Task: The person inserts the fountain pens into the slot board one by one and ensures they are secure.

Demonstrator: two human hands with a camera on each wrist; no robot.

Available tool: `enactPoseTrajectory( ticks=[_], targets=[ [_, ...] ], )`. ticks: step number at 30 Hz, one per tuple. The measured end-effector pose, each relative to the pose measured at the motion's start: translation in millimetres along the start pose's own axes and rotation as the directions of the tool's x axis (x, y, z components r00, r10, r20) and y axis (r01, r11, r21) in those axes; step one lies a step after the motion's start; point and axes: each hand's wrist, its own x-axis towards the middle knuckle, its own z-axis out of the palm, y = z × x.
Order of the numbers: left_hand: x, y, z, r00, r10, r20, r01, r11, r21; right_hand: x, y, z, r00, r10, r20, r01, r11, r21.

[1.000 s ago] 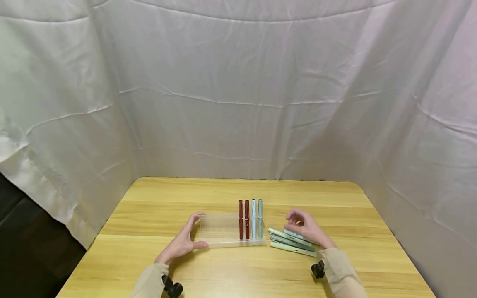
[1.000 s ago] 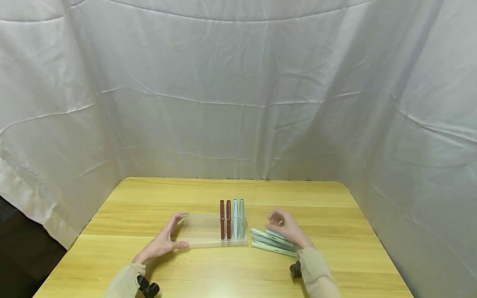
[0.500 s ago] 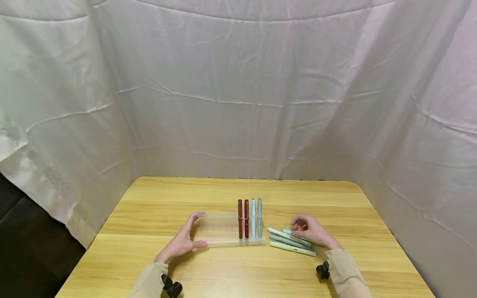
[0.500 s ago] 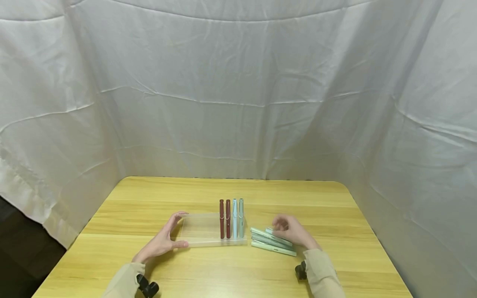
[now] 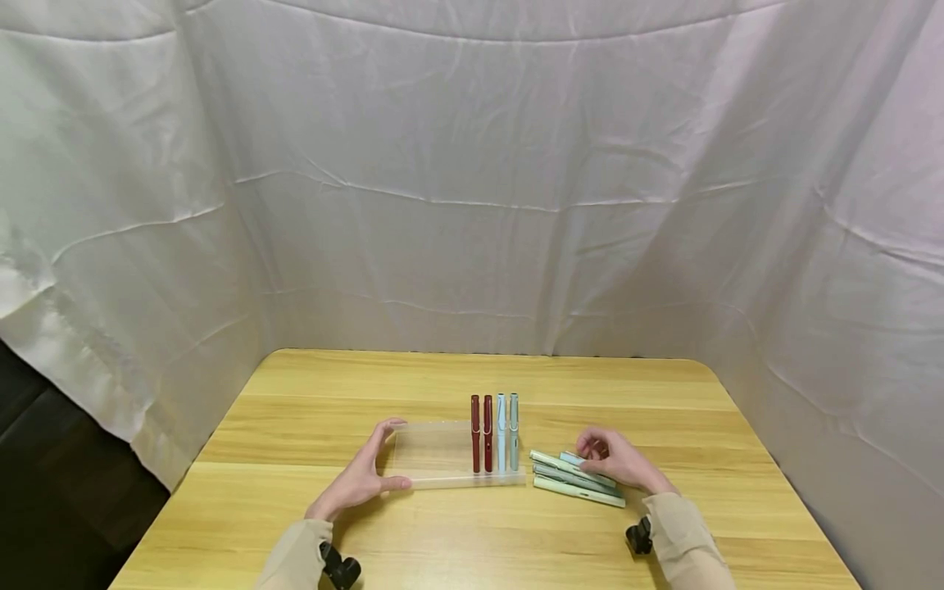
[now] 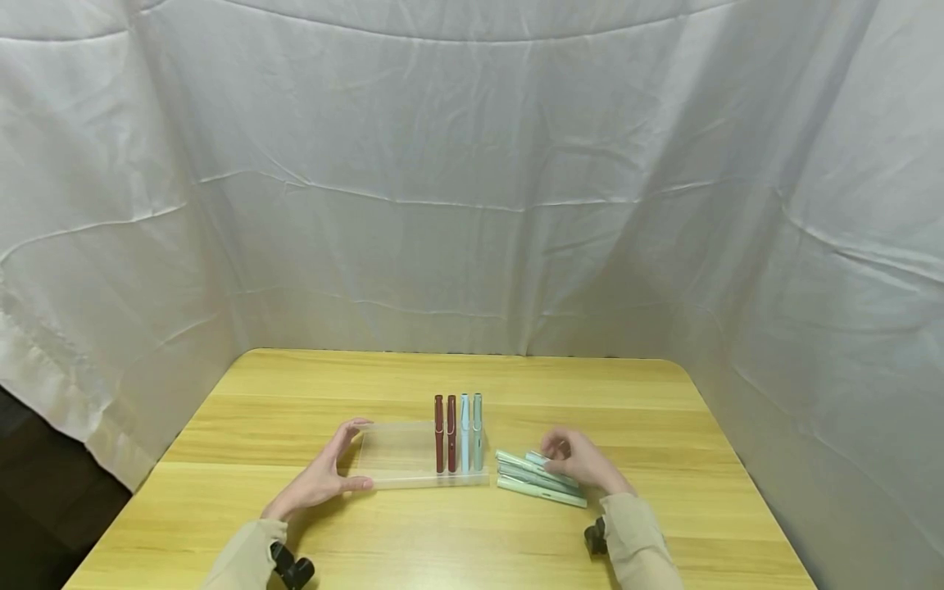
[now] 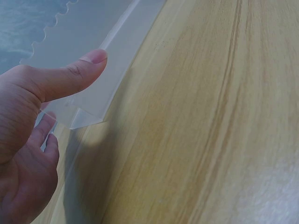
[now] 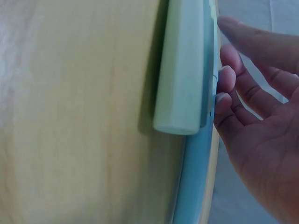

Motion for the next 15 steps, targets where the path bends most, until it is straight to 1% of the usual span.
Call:
enactPoseTrajectory(
  ticks=[15],
  targets=[
    [-0.2,1.1,0.0,1.000,0.003,-0.001,-0.003,1.000,-0.003,2.6,5.8,2.3,0.997,0.075,-0.019,-0.076,0.996,-0.048]
  ],
)
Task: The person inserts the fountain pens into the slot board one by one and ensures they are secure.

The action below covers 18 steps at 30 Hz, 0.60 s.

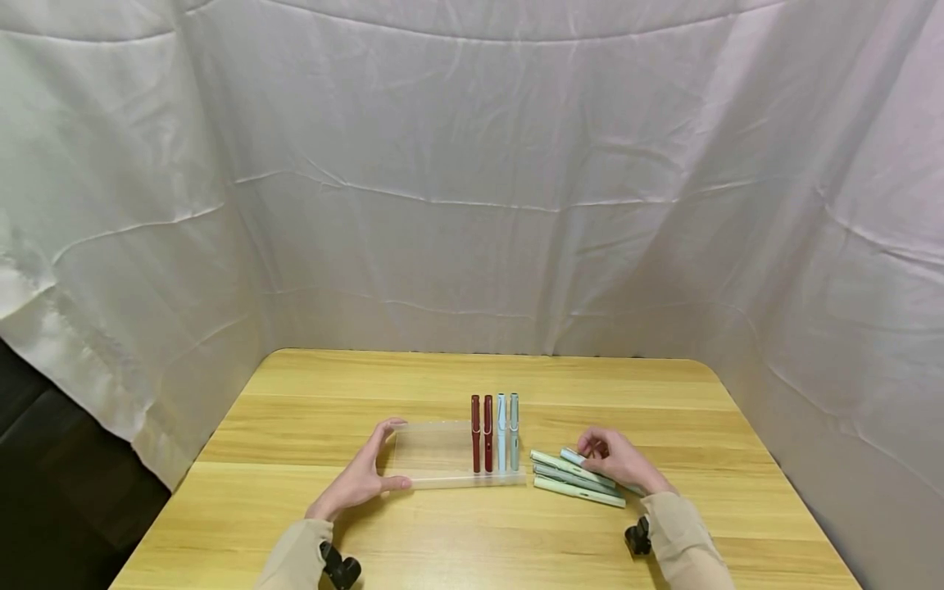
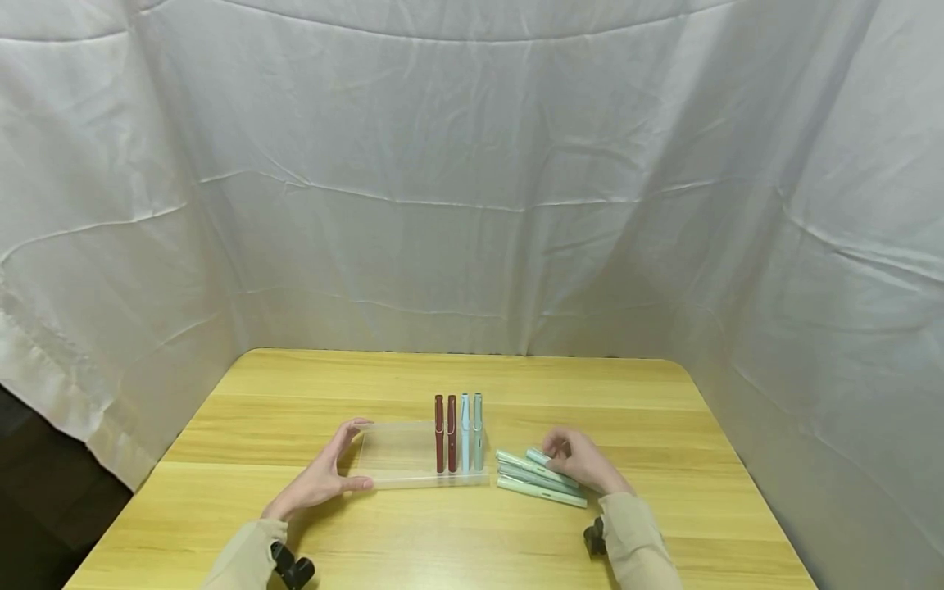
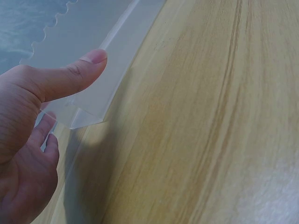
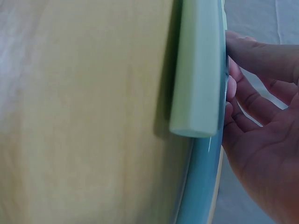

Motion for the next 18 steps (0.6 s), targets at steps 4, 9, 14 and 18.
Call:
enactPoseTrajectory(
  ticks=[4,9,14,18],
  targets=[
    [-0.1,0.0,-0.1,1.000,0.000,0.002,0.000,1.000,0.000,-0.2,-1.0,0.0,1.000,-0.011,-0.001,0.011,1.000,0.013],
    [0.2,0.0,-0.2,1.000,0.002,0.000,-0.002,1.000,0.001,-0.6,-1.8,0.2,1.000,-0.008,-0.008,0.008,1.000,0.015],
    [0.7,-0.9,0.1,1.000,0.000,-0.002,0.000,1.000,0.001,0.1,-0.2,0.4,1.000,-0.004,-0.008,0.004,1.000,0.007],
    [0.5,-0.8,0.0,1.000,-0.002,-0.003,0.002,1.000,0.005,0.8,1.8,0.6,1.000,-0.006,-0.009,0.006,1.000,-0.003]
  ],
)
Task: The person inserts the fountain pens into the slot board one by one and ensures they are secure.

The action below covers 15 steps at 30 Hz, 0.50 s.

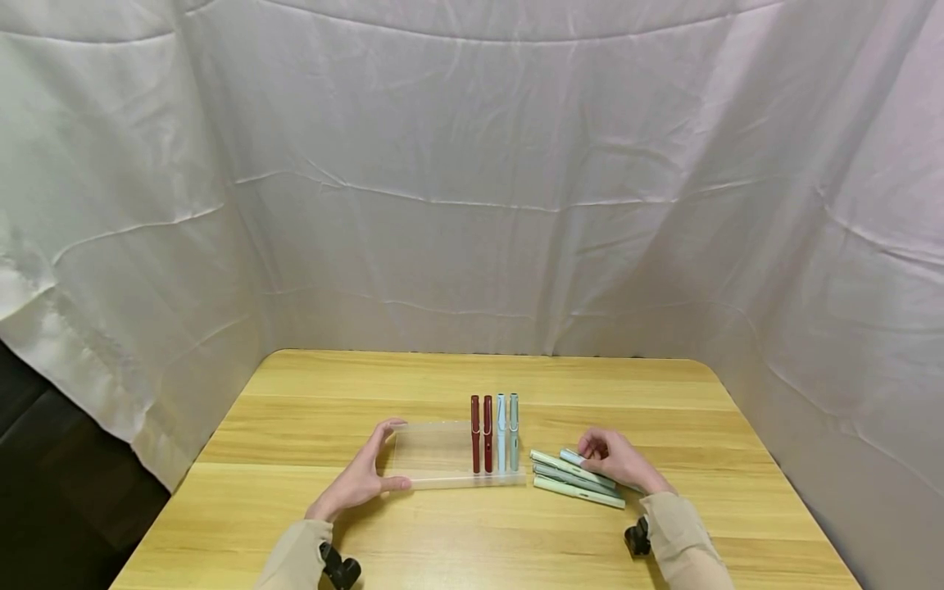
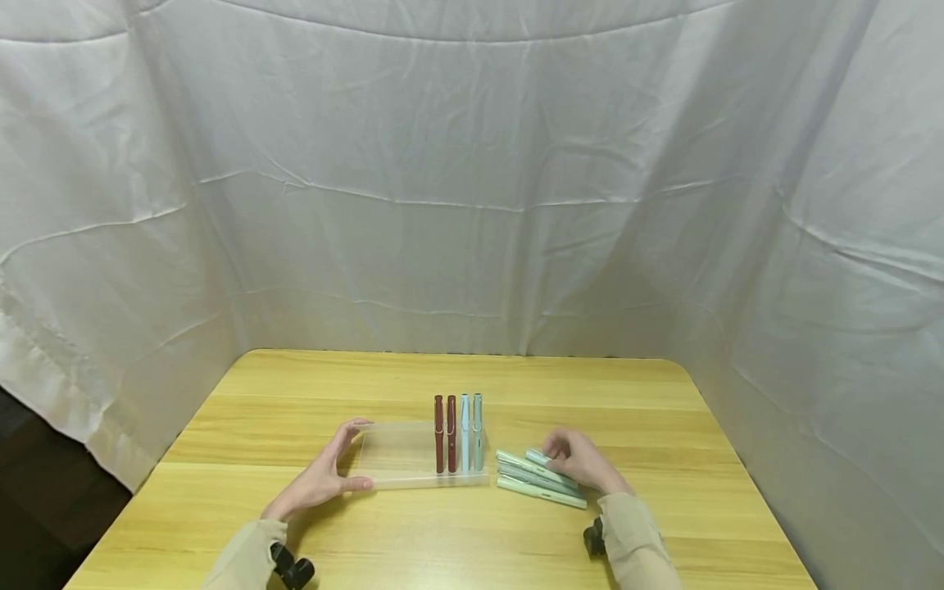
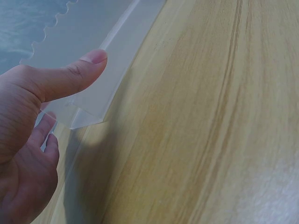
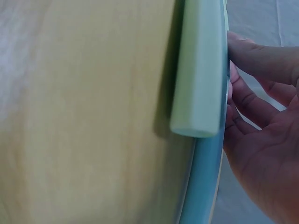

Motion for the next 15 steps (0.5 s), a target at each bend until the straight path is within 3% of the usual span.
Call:
enactPoseTrajectory(
  ticks=[15],
  targets=[
    [-0.4,0.3,-0.1,1.000,0.003,-0.003,-0.003,1.000,-0.002,-0.3,1.2,1.0,0.998,0.053,-0.017,-0.053,0.998,-0.027]
  ],
)
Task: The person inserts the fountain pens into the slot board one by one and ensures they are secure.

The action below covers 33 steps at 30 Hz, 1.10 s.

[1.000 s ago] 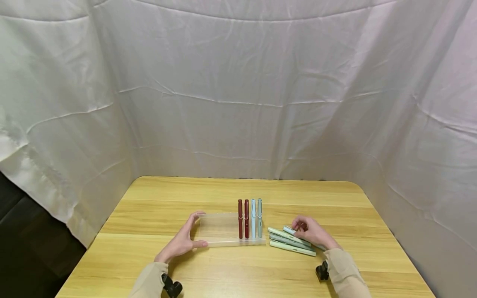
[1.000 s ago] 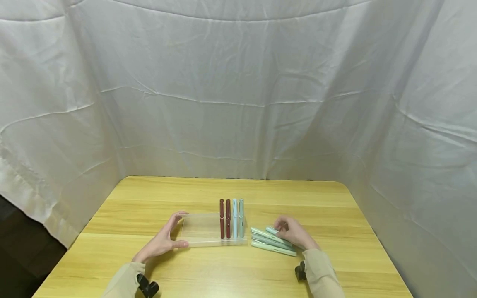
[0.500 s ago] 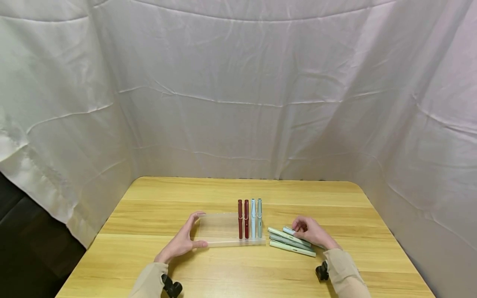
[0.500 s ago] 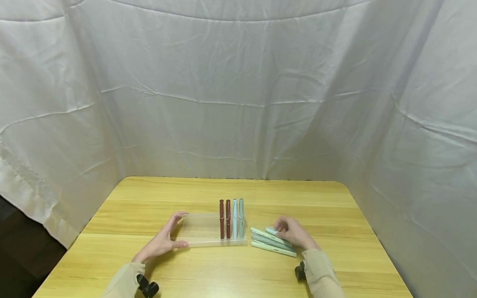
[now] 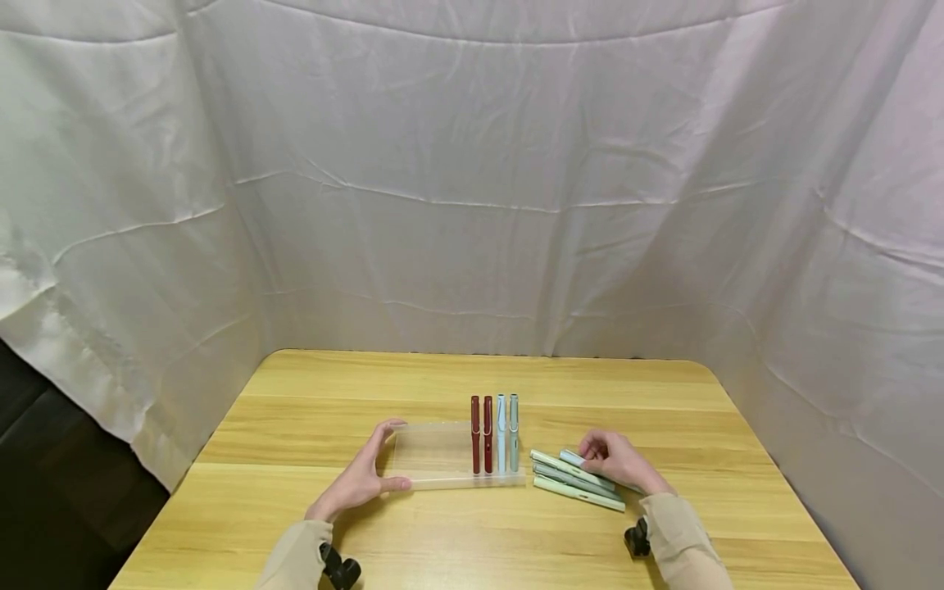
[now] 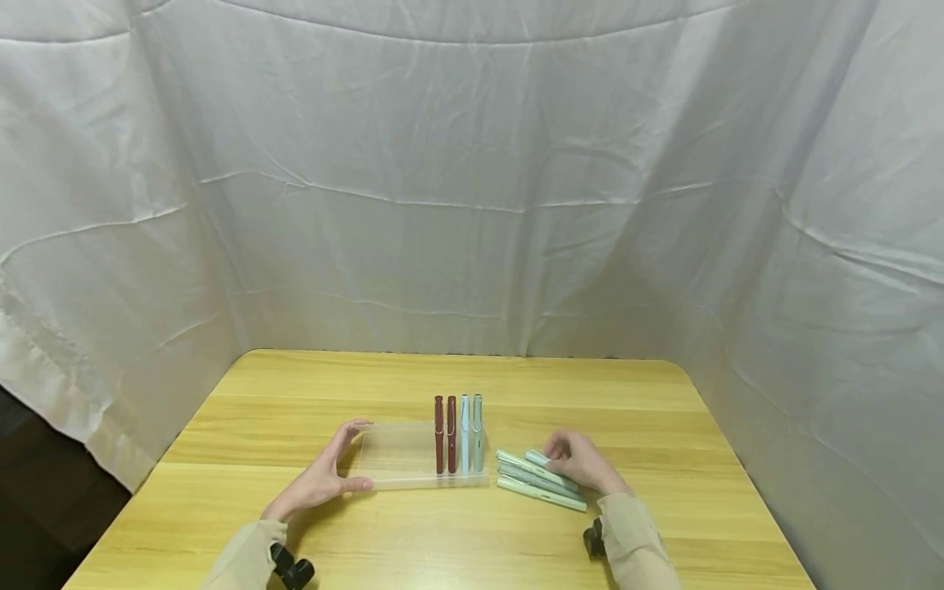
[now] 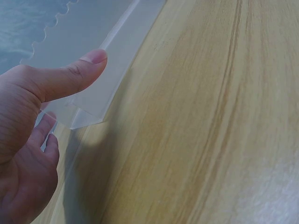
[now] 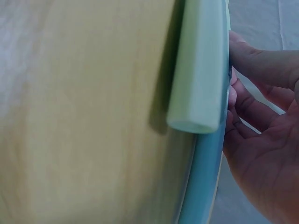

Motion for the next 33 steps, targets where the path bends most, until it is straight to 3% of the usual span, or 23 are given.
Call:
enactPoseTrajectory(
  ticks=[6,18,33],
  targets=[
    [0.0,-1.3,0.2,1.000,-0.001,-0.002,0.001,1.000,0.000,-0.2,-3.7,0.9,1.000,0.025,-0.006,-0.025,1.000,-0.008],
    [0.0,0.2,-0.3,1.000,-0.007,0.001,0.007,1.000,-0.003,1.6,-3.5,-1.7,1.000,-0.018,0.025,0.020,0.997,-0.071],
    [-0.7,0.3,0.1,1.000,-0.004,-0.003,0.004,1.000,-0.006,2.2,-8.3,-4.7,0.999,-0.028,0.025,0.030,0.998,-0.057]
  ],
)
